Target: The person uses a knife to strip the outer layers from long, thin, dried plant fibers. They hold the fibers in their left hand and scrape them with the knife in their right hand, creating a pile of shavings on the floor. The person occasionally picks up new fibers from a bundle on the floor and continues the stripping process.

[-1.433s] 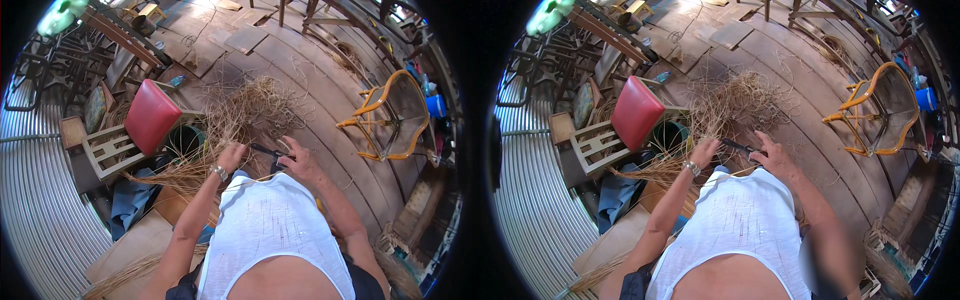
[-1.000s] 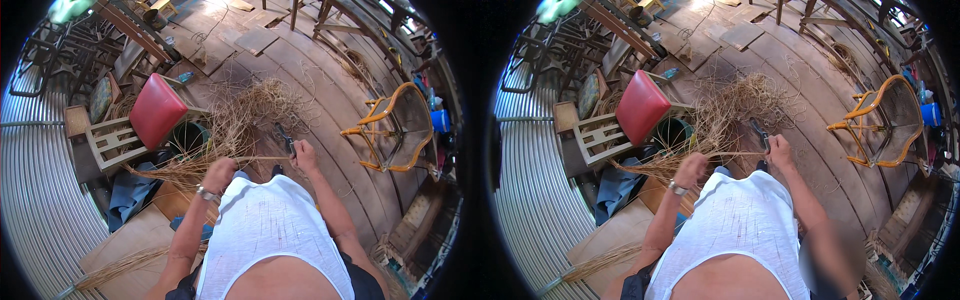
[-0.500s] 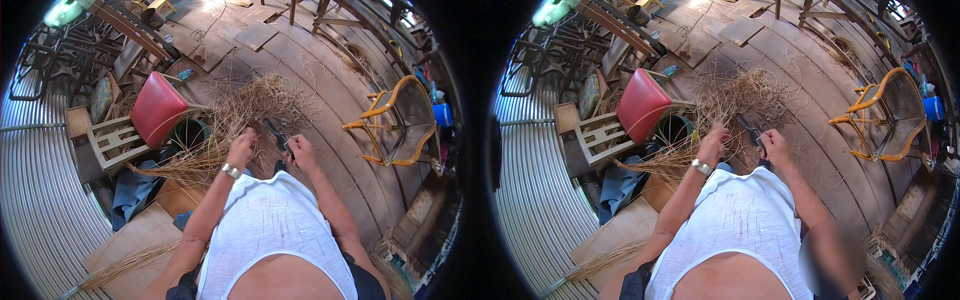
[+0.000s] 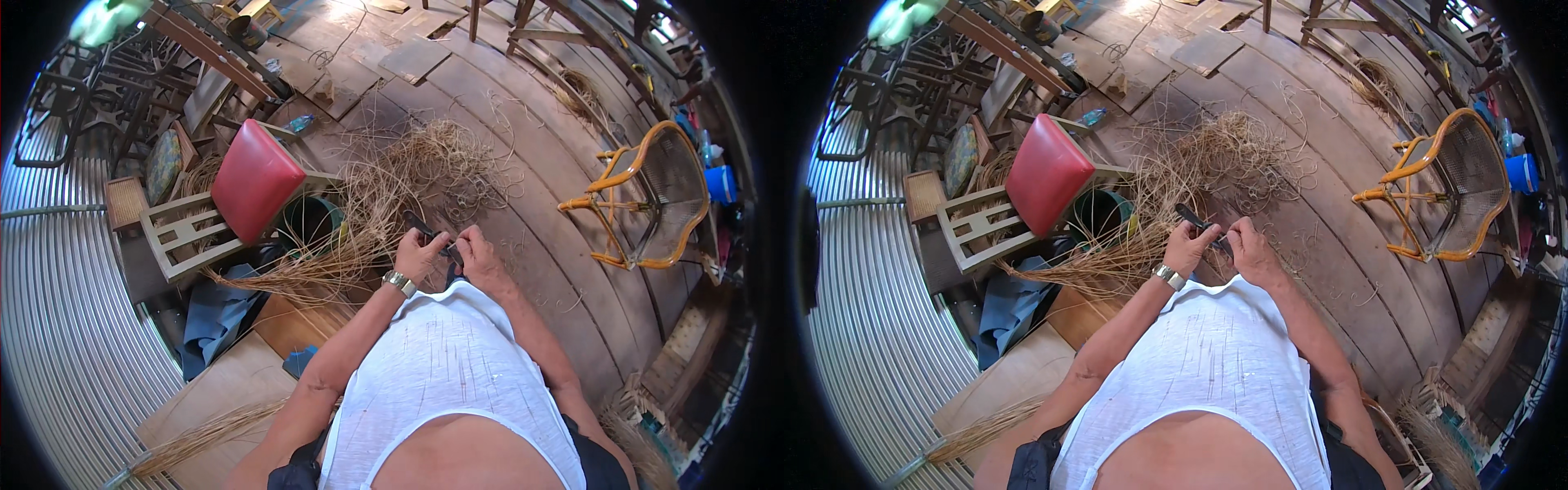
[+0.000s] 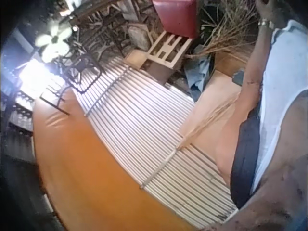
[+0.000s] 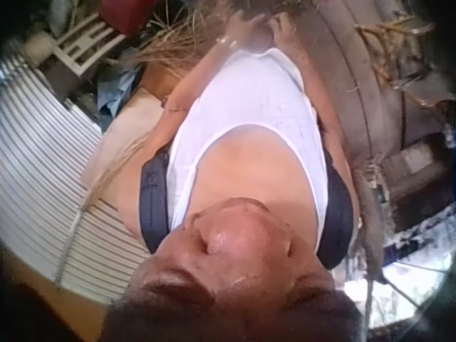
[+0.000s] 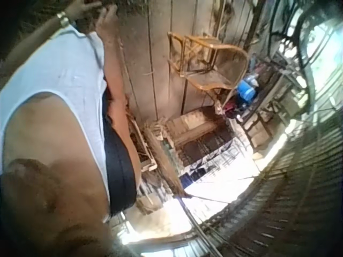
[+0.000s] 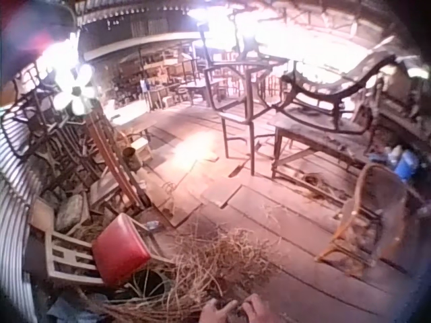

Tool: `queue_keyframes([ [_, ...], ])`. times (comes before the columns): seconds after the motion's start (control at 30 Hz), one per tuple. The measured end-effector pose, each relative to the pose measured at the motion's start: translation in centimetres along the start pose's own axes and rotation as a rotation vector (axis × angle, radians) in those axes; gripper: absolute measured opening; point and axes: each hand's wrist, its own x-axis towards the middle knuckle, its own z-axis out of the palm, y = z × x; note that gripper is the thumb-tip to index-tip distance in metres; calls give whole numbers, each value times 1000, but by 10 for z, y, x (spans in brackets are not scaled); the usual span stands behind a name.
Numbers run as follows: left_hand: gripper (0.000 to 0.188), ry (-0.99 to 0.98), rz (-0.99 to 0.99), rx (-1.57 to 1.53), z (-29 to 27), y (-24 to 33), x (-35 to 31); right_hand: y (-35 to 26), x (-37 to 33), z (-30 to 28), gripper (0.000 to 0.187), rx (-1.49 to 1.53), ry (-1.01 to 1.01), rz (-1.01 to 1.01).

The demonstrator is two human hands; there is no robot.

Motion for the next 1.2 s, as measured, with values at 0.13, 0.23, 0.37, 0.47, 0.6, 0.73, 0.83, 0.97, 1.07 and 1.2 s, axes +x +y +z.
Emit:
queue_keyframes([
  [0.13, 26, -72, 22, -161, -6, -11, -3, 0, 1, -3, 20, 132, -119, 90],
  [0.23, 27, -91, 3, -277, -6, -15, -2, 1, 5, -1, 21, 220, -140, 95],
  [0.37, 28, -76, 6, -243, -6, -8, -6, -11, 8, 1, 21, 204, -168, 76],
  [0.47, 31, -104, -18, -329, -9, -7, -6, -14, 9, 0, 19, 182, -184, 69],
  [0.6, 29, -109, -41, -454, -13, -8, -12, -15, 8, 5, 18, 230, -194, 99],
  [0.73, 24, -23, -165, -353, -17, -15, -7, -19, 7, 6, 18, 111, -214, 51],
  [0.83, 24, -12, -182, -442, -18, -22, -5, -17, 9, 7, 18, 124, -236, 56],
  [0.97, 23, -74, -274, -513, -23, -23, -7, -4, 13, 7, 18, 280, -264, 134],
  [1.07, 23, -87, -280, -562, -22, -23, -10, -8, 12, 5, 17, 210, -253, 114],
  [1.2, 26, 2, -140, -379, -12, -38, -2, -15, 13, 10, 14, -156, -146, -159],
])
